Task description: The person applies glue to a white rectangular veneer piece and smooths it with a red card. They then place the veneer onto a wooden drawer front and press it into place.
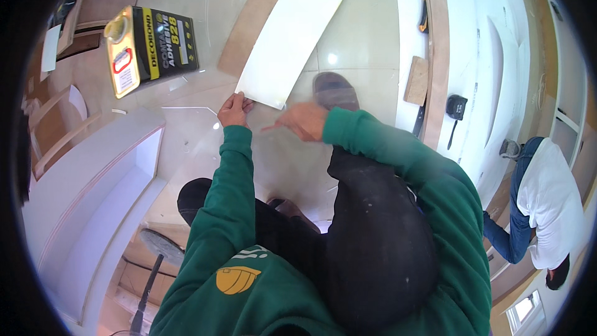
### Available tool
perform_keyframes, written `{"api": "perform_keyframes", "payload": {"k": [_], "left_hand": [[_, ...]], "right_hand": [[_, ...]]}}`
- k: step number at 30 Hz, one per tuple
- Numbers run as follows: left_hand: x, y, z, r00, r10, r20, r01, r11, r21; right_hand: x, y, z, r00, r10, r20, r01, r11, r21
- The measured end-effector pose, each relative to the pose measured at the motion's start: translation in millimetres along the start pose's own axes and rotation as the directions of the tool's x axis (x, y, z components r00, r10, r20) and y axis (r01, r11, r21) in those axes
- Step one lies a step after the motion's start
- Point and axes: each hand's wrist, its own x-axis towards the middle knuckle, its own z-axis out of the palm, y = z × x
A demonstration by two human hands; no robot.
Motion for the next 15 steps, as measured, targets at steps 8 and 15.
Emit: {"api": "perform_keyframes", "payload": {"k": [8, 15], "left_hand": [[-41.9, 87.9, 21.2, 0.949, 0.219, 0.227, -0.211, 0.976, -0.057], [-99.4, 189.4, 55.6, 0.807, 0.423, 0.412, -0.421, 0.901, -0.103]], "right_hand": [[-63.6, -138.0, -206.4, 0.572, 0.491, -0.657, 0.033, 0.787, 0.616], [-107.9, -302.5, -256.9, 0.423, 0.404, -0.811, 0.762, 0.327, 0.559]]}}
